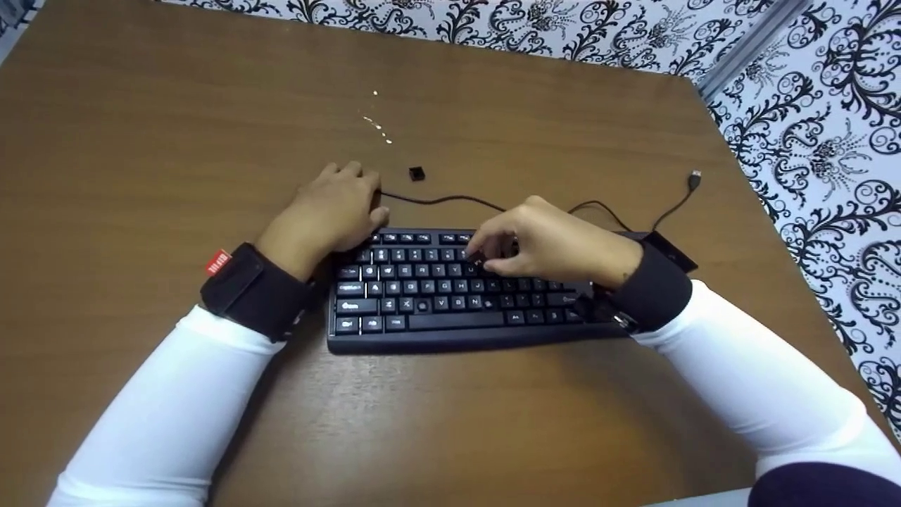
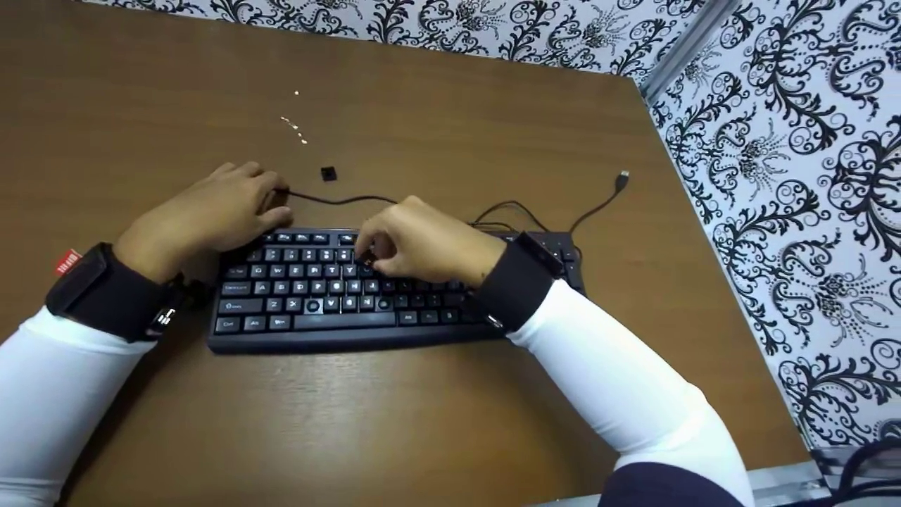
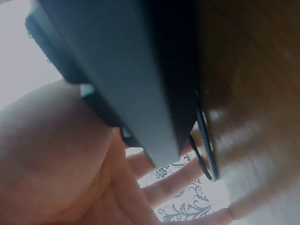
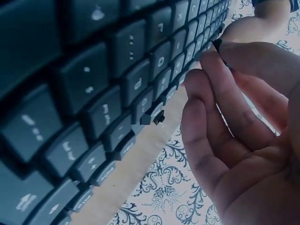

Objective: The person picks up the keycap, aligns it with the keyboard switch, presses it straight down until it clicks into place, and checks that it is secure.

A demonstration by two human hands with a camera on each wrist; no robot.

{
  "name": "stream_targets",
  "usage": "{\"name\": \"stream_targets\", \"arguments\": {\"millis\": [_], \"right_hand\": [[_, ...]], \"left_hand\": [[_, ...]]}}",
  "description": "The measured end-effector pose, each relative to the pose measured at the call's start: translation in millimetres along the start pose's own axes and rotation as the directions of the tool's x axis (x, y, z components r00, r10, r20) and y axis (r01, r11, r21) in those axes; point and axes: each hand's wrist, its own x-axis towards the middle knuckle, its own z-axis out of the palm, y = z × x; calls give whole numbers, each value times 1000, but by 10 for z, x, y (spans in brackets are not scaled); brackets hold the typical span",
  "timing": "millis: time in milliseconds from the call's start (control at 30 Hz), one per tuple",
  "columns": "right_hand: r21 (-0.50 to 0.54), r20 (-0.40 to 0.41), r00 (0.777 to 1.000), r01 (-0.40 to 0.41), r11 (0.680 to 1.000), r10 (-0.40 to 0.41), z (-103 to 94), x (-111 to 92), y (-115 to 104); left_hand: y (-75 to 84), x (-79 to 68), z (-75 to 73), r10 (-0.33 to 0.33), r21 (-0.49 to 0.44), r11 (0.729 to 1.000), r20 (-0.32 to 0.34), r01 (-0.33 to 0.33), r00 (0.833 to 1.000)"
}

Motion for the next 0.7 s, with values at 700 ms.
{"name": "stream_targets", "arguments": {"millis": [700], "right_hand": [[-178, -68, 998, -6, 984, -6, 109, -124, 140]], "left_hand": [[9, -6, 5, 9, -2, 1000, -9, -9, 1000]]}}
